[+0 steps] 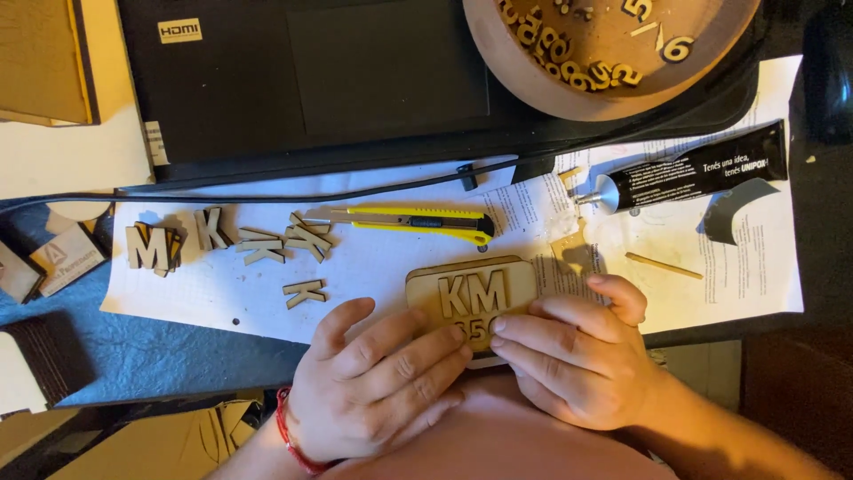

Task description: The person assembles small wooden letters and numbers onto a rectangular wooden tag using a wooden stick to apply adhesive. They then use a sanding block to smooth the surface of the tag. The person stacks the finished tag with others and begins working on a second tag.

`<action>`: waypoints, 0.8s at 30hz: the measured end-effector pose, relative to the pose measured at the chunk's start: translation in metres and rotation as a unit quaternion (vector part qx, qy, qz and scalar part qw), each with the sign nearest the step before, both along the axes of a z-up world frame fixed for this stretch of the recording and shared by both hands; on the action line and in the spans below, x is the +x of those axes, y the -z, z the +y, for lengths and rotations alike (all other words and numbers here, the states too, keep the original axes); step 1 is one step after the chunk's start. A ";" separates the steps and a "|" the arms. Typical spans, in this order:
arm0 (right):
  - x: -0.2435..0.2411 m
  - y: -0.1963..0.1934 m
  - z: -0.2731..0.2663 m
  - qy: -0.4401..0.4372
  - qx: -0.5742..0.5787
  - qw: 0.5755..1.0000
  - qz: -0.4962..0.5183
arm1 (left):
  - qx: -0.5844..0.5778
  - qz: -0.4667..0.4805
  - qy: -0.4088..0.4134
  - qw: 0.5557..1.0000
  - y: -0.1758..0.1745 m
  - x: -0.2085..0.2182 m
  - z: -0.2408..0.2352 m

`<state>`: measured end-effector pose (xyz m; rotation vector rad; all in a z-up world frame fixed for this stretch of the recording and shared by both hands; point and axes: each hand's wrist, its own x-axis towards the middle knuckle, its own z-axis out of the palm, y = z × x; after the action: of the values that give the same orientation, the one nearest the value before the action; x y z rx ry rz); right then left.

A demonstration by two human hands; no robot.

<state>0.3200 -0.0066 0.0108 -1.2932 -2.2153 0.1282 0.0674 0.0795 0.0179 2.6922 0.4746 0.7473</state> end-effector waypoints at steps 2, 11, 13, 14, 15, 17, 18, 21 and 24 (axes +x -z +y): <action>0.001 0.000 -0.001 -0.005 -0.011 1.000 0.004 | -0.007 0.011 0.006 1.000 0.001 0.000 -0.002; -0.001 -0.002 0.003 -0.010 0.004 1.000 0.011 | 0.019 0.009 0.016 1.000 0.002 0.000 -0.002; 0.005 0.006 -0.008 -0.003 0.013 0.999 0.038 | 0.026 0.021 0.017 0.999 0.002 0.000 -0.002; 0.007 0.010 -0.014 0.005 0.018 0.998 0.065 | 0.031 0.034 0.019 0.999 0.002 0.000 -0.002; 0.006 0.008 -0.012 0.005 0.018 0.998 0.065 | 0.030 0.034 0.020 0.999 0.003 0.000 -0.003; 0.004 0.004 -0.009 0.007 0.019 0.998 0.053 | 0.024 0.056 0.028 0.998 0.006 0.001 -0.004; 0.004 0.004 -0.009 0.008 0.018 0.998 0.052 | 0.023 0.055 0.028 0.998 0.005 0.001 -0.004; 0.005 0.004 -0.008 -0.002 0.010 1.000 0.015 | 0.013 0.057 0.035 0.998 0.005 0.002 -0.002; 0.003 0.003 -0.005 -0.008 -0.004 1.000 -0.008 | 0.008 0.061 0.041 0.997 0.006 0.002 -0.002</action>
<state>0.3234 -0.0118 0.0078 -1.2850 -2.2425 0.1337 0.0695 0.0778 0.0121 2.7652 0.3865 0.5695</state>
